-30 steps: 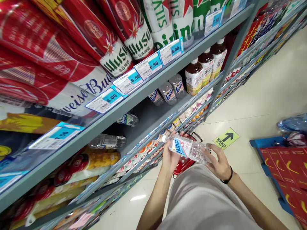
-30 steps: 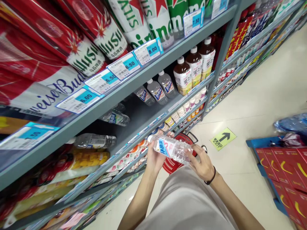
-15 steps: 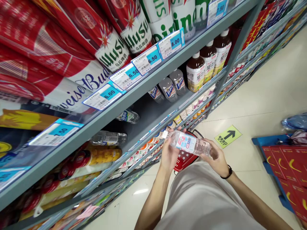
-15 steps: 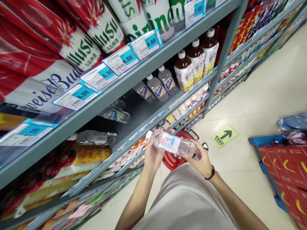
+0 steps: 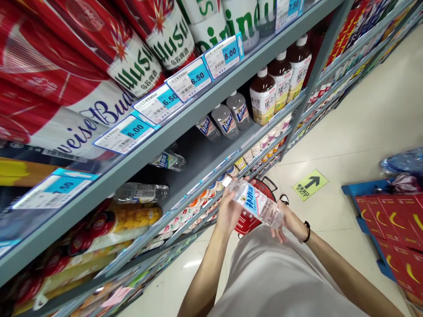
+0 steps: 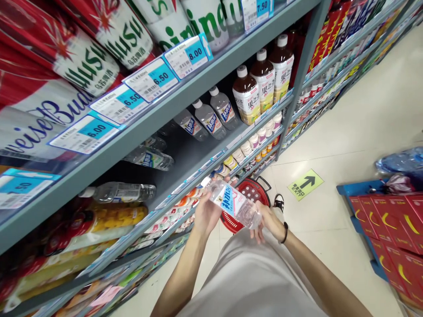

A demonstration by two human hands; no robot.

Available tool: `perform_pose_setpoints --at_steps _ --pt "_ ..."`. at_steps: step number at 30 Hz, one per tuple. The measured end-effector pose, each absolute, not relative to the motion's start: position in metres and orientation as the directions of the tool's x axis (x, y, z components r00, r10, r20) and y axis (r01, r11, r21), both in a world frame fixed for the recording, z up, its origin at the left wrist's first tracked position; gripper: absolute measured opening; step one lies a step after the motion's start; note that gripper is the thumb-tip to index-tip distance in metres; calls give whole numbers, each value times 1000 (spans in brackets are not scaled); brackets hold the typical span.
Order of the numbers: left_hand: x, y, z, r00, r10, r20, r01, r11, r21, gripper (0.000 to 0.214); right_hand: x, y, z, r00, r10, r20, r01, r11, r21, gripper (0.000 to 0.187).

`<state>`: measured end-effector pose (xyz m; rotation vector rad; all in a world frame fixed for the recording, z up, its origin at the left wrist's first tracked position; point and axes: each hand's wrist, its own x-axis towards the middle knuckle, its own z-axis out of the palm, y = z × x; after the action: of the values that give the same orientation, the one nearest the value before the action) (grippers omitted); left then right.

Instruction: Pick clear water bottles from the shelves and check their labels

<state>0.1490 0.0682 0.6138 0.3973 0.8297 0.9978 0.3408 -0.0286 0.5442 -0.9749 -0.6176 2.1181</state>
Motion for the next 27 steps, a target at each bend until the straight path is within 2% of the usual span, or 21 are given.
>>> perform_pose_setpoints --at_steps 5,12,19,23,27 --pt "147 65 609 223 846 -485 -591 513 623 59 351 -25 541 -617 628 -475 -280 -739 -612 107" --pt "145 63 601 125 830 -543 -561 511 651 59 345 -22 540 -588 584 -559 -302 -800 -518 103" --pt "139 64 609 211 827 -521 -495 551 672 55 350 -25 533 -698 453 -555 -306 -889 -340 98" --pt "137 64 607 124 843 -523 -454 517 726 46 351 -24 537 -686 414 -599 -302 -910 -284 98" --pt "139 65 603 33 830 -557 -407 520 751 59 350 -22 540 -765 397 -507 -279 -914 -295 105"
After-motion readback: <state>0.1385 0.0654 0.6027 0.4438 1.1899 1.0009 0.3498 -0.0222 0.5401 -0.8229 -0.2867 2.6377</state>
